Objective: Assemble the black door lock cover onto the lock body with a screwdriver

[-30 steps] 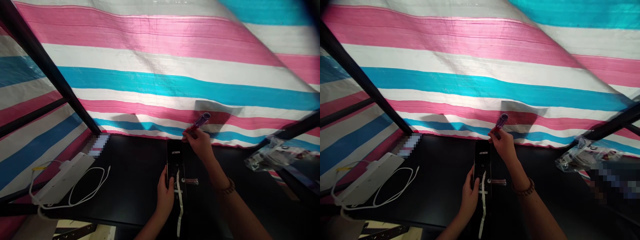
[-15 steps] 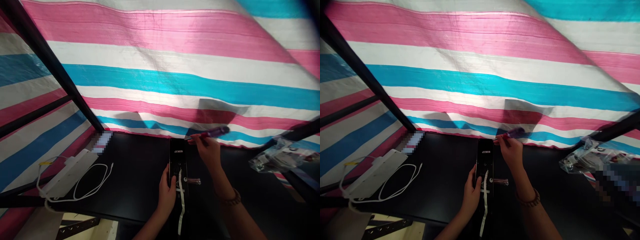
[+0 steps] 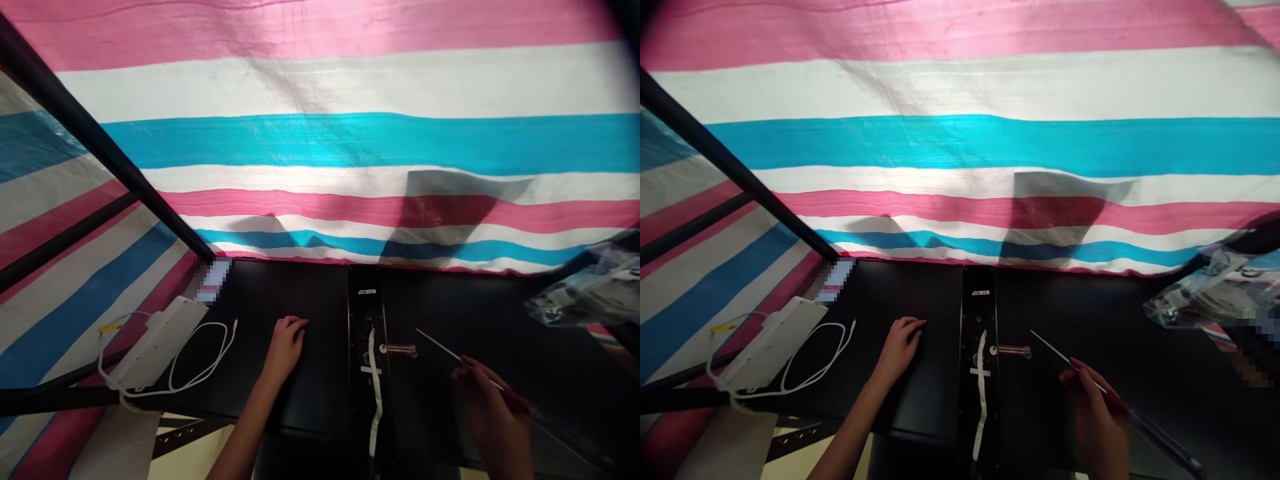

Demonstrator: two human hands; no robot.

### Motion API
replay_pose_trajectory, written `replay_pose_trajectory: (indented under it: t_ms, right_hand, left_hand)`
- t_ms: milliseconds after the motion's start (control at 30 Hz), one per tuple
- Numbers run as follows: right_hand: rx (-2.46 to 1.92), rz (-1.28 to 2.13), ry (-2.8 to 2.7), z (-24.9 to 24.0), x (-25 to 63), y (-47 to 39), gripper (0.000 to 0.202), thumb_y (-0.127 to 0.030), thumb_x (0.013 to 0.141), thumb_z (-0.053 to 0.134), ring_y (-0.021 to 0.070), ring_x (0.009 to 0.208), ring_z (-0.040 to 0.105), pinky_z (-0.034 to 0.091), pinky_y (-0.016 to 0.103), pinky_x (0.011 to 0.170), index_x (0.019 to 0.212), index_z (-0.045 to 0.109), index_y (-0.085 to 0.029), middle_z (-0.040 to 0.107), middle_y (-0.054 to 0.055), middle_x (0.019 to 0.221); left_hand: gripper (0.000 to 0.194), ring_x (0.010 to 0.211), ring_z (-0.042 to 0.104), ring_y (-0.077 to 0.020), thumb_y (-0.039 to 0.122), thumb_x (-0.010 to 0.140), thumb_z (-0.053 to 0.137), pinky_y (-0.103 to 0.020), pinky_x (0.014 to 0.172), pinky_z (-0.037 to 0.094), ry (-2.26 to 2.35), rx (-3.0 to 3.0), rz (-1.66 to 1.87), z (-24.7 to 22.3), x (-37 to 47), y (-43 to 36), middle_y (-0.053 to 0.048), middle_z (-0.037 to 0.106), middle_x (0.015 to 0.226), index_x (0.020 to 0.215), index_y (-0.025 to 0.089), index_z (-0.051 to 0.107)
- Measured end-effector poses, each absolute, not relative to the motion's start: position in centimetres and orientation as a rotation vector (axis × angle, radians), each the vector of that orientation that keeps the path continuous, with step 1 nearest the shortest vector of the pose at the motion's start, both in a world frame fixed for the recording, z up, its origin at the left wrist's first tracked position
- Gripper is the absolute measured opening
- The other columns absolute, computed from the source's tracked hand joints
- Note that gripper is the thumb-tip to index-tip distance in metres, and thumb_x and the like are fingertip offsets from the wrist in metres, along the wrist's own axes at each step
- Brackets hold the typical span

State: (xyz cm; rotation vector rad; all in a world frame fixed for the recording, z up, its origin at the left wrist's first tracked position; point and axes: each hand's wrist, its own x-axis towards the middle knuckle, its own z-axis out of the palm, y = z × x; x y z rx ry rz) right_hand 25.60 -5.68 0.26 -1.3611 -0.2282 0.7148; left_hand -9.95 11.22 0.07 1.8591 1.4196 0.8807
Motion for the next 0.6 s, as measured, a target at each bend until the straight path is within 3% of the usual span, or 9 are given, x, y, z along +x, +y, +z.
replay_pose_trajectory:
  t_ms: [233, 467, 600]
  right_hand:
    - [-1.378, 0.659, -0.391, 3.4, 24.1, -5.8, 0.020, -0.041, 0.072, 0.079, 0.0263, 0.066, 0.069, 0.060, 0.043, 0.056, 0.089, 0.081, -0.030, 0.069, 0.006, 0.071]
    - [-1.246, 0.834, -0.554, 6.0, 20.7, -6.5, 0.019, -0.035, 0.079, 0.076, 0.0212, 0.069, 0.065, 0.055, 0.035, 0.065, 0.095, 0.081, -0.025, 0.068, 0.005, 0.070]
    - [-1.223, 0.997, -0.742, 7.0, 18.0, -7.1, 0.018, -0.037, 0.086, 0.071, 0.0232, 0.068, 0.065, 0.052, 0.039, 0.066, 0.096, 0.081, -0.026, 0.069, 0.007, 0.070]
  left_hand:
    - [0.017, 0.096, 0.060, -0.0277, 0.027, 0.087, 0.065, -0.045, 0.090, 0.050, 1.358, 1.978, 0.782, 0.0, -9.6, 11.9, -0.006, 0.069, 0.097, 0.095, 0.029, 0.080]
    - [0.014, 0.096, 0.064, -0.0273, 0.032, 0.087, 0.065, -0.043, 0.091, 0.050, 1.366, 1.812, 0.870, 1.6, -8.4, 11.3, -0.007, 0.073, 0.096, 0.088, 0.026, 0.078]
    - [0.020, 0.082, 0.071, -0.0228, 0.037, 0.090, 0.064, -0.033, 0.075, 0.056, 1.289, 1.618, 0.846, 3.9, -6.9, 8.6, -0.007, 0.078, 0.091, 0.093, 0.021, 0.076]
